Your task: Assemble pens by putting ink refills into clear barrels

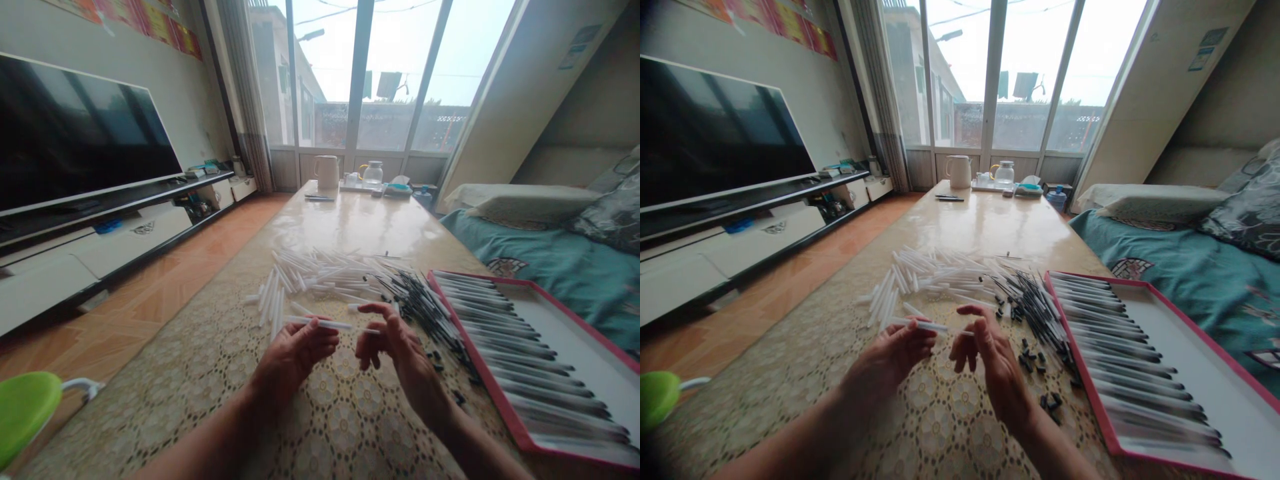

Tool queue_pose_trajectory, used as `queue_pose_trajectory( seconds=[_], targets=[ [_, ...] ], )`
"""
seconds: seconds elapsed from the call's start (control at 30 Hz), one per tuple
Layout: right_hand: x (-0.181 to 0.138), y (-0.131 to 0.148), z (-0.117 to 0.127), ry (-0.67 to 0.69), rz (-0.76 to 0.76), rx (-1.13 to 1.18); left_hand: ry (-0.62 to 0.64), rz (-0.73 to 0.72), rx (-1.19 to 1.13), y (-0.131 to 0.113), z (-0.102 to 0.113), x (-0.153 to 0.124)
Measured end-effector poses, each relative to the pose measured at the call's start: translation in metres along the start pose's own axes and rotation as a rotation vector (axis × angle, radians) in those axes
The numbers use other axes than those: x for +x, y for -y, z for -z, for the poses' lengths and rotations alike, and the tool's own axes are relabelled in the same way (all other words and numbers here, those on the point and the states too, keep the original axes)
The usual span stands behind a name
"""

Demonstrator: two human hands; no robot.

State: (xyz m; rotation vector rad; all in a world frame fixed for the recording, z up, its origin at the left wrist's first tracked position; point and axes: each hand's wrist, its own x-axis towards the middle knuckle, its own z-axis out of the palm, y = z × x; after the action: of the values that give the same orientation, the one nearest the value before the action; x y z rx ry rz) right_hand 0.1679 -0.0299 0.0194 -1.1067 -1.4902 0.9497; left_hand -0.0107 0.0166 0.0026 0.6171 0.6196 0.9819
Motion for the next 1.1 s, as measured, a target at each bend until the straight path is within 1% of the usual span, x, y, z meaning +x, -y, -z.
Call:
queue_pose_trajectory(
  seconds=[0.03, 0.07, 0.1, 0.17, 0.23, 0.3, 0.37, 0.5, 0.57, 0.63, 0.7, 0.77, 0.87, 0.97, 1.1],
  targets=[
    [0.001, -0.002, -0.002, -0.027, -0.005, 0.012, -0.055, -0.039, -0.053, -0.002, 0.0, 0.0],
    [0.001, -0.004, -0.004, -0.042, 0.011, -0.035, -0.106, -0.073, -0.106, -0.004, 0.001, 0.001],
    [0.002, -0.007, -0.006, -0.034, 0.044, -0.135, -0.144, -0.096, -0.147, -0.006, 0.001, 0.001],
    [0.003, -0.015, -0.011, 0.045, 0.16, -0.413, -0.177, -0.111, -0.185, -0.01, 0.002, 0.002],
    [0.003, -0.023, -0.017, 0.145, 0.28, -0.664, -0.171, -0.114, -0.187, -0.011, 0.002, 0.003],
    [0.004, -0.03, -0.024, 0.194, 0.344, -0.834, -0.157, -0.124, -0.176, -0.01, 0.001, 0.003],
    [0.005, -0.035, -0.029, 0.198, 0.36, -0.929, -0.143, -0.135, -0.149, -0.007, 0.001, 0.002],
    [0.007, -0.039, -0.035, 0.182, 0.377, -1.012, -0.117, -0.141, -0.067, -0.001, 0.001, 0.002],
    [0.007, -0.039, -0.036, 0.187, 0.377, -1.005, -0.117, -0.15, -0.049, 0.0, 0.002, 0.002],
    [0.005, -0.037, -0.033, 0.16, 0.334, -0.922, -0.122, -0.152, -0.038, 0.0, 0.003, 0.003],
    [0.002, -0.034, -0.027, 0.091, 0.242, -0.755, -0.124, -0.136, -0.02, 0.0, 0.003, 0.003],
    [0.001, -0.029, -0.02, -0.011, 0.143, -0.557, -0.118, -0.109, 0.001, 0.001, 0.003, 0.003],
    [0.001, -0.025, -0.011, -0.116, 0.073, -0.328, -0.106, -0.066, 0.027, 0.001, 0.0, 0.002],
    [0.003, -0.025, -0.008, -0.138, 0.053, -0.208, -0.1, -0.043, 0.05, 0.002, -0.001, 0.002],
    [0.003, -0.027, -0.008, -0.139, 0.049, -0.149, -0.091, -0.04, 0.067, 0.002, -0.002, 0.001]
  ],
)
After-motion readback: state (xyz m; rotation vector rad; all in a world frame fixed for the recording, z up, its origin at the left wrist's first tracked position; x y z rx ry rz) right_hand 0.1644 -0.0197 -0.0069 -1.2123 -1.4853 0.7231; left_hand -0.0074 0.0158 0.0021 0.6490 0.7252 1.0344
